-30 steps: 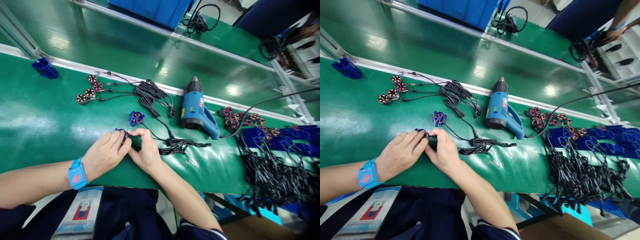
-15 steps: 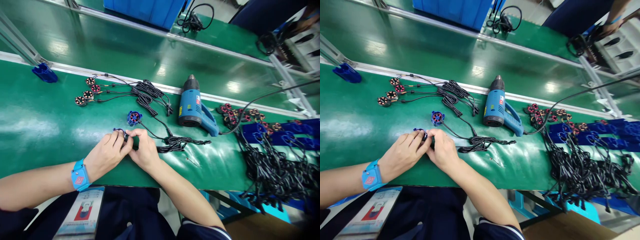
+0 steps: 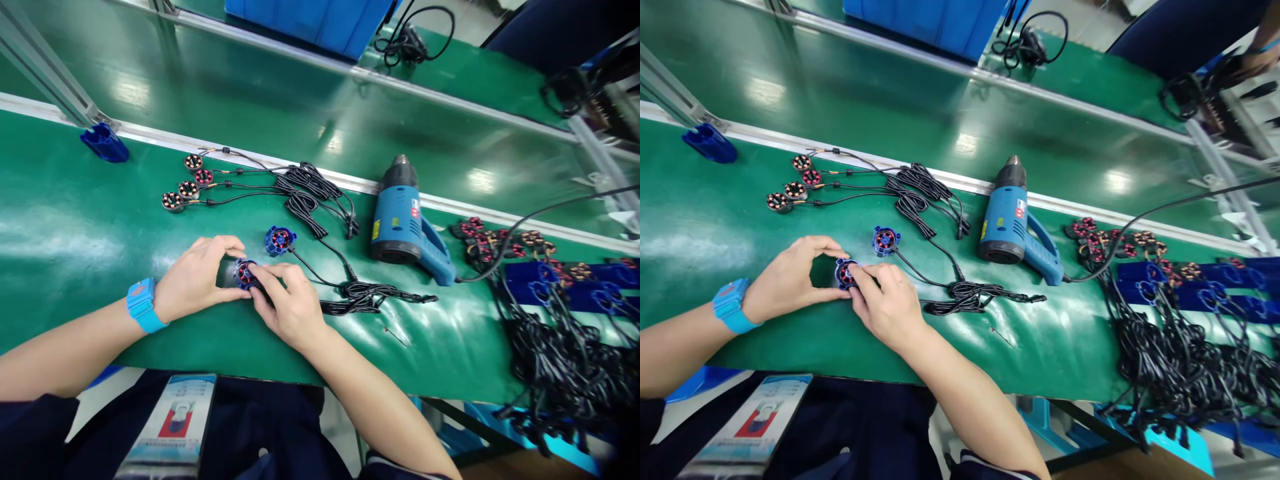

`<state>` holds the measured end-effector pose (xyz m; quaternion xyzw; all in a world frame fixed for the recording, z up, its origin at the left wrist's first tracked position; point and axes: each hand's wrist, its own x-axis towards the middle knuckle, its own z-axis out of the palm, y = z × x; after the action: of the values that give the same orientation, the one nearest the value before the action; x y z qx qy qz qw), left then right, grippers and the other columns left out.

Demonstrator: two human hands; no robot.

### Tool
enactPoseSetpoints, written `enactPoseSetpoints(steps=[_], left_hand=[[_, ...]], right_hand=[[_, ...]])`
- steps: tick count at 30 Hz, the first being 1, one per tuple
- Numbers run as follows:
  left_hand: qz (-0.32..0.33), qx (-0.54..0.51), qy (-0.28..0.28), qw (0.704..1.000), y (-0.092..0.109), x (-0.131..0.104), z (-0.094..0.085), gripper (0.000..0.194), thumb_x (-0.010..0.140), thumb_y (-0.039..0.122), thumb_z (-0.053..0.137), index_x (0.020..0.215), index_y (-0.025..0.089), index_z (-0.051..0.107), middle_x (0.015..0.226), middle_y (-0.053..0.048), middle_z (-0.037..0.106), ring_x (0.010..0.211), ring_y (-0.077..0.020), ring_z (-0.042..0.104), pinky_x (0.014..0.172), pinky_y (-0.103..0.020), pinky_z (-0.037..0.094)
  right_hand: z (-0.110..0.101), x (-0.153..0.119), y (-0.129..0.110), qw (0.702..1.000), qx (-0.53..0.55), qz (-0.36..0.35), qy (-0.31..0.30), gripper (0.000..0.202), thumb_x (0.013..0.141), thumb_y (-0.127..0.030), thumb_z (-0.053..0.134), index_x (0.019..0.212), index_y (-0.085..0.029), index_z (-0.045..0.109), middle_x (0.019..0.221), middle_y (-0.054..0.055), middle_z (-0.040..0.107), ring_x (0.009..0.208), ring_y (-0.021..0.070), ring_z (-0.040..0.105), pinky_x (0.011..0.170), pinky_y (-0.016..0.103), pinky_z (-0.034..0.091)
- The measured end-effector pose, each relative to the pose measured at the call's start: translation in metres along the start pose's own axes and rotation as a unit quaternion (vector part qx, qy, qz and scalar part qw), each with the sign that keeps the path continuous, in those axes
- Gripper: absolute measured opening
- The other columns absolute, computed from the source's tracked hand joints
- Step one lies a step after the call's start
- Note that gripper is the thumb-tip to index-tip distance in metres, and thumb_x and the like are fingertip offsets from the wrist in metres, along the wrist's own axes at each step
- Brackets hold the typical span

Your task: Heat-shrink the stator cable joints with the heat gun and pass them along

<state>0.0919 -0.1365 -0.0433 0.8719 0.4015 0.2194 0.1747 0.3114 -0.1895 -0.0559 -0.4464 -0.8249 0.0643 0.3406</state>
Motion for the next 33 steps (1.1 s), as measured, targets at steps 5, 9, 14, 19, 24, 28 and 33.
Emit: enactPoseSetpoints(steps=[5,9,14,19,24,28,33], left_hand=[[0.002,0.006,-0.006,1.000,0.003,0.000,-0.001,0.065,0.078,0.047,0.083,0.122,0.016,0.047,0.112,-0.010,0.067,0.102,-0.0249,0.069,0.091,-0.038,0.055],[0.018,0.015,-0.013,1.000,-0.001,-0.002,0.001,0.064,0.082,0.051,0.077,0.127,0.016,0.046,0.113,-0.012,0.068,0.106,-0.0273,0.068,0.094,-0.042,0.055],[0.035,0.012,-0.006,0.999,-0.009,0.000,0.009,0.068,0.089,0.060,0.065,0.137,0.017,0.042,0.122,-0.013,0.067,0.111,-0.0267,0.067,0.097,-0.042,0.056],[0.100,0.007,-0.052,0.994,-0.019,0.027,0.006,0.068,0.090,0.064,0.059,0.140,0.020,0.044,0.133,-0.015,0.060,0.118,-0.0254,0.065,0.100,-0.040,0.057],[0.195,0.019,-0.130,0.972,-0.027,0.059,-0.004,0.055,0.091,0.063,0.058,0.129,0.024,0.055,0.147,-0.012,0.054,0.125,-0.0256,0.061,0.104,-0.042,0.054],[0.231,0.017,-0.146,0.962,-0.021,0.074,0.002,0.051,0.090,0.063,0.060,0.121,0.022,0.058,0.139,-0.011,0.062,0.118,-0.0248,0.066,0.099,-0.039,0.057],[0.288,0.040,-0.186,0.939,0.004,0.094,0.022,0.046,0.091,0.067,0.054,0.107,0.024,0.062,0.134,-0.010,0.062,0.110,-0.0258,0.068,0.090,-0.037,0.060]], right_hand=[[0.001,0.004,-0.003,0.997,-0.066,-0.014,-0.049,0.031,0.099,-0.021,0.057,0.128,-0.010,0.063,0.110,0.015,0.063,0.104,0.0282,0.058,0.088,0.045,0.056],[-0.024,0.007,0.002,0.997,-0.024,-0.002,-0.067,0.038,0.099,-0.028,0.061,0.135,-0.015,0.057,0.127,0.016,0.058,0.121,0.0296,0.054,0.103,0.049,0.049],[-0.099,-0.027,0.034,0.987,-0.007,0.109,-0.120,0.038,0.089,-0.038,0.078,0.120,-0.025,0.060,0.134,0.011,0.056,0.126,0.0306,0.053,0.106,0.053,0.046],[-0.133,-0.083,0.068,0.957,-0.113,0.194,-0.182,0.057,0.079,-0.036,0.085,0.127,-0.027,0.055,0.146,0.012,0.048,0.139,0.0379,0.041,0.110,0.065,0.037],[-0.129,-0.098,0.069,0.957,-0.103,0.227,-0.147,0.044,0.082,-0.033,0.083,0.109,-0.022,0.050,0.112,0.007,0.064,0.113,0.0304,0.060,0.107,0.059,0.039],[-0.142,-0.104,0.052,0.950,-0.091,0.268,-0.134,0.033,0.084,-0.020,0.078,0.102,-0.021,0.051,0.096,0.002,0.062,0.090,0.0222,0.059,0.080,0.036,0.048],[-0.170,-0.135,0.049,0.941,-0.097,0.311,-0.095,0.030,0.084,-0.014,0.076,0.107,-0.022,0.059,0.106,0.003,0.063,0.098,0.0210,0.060,0.087,0.033,0.048]])
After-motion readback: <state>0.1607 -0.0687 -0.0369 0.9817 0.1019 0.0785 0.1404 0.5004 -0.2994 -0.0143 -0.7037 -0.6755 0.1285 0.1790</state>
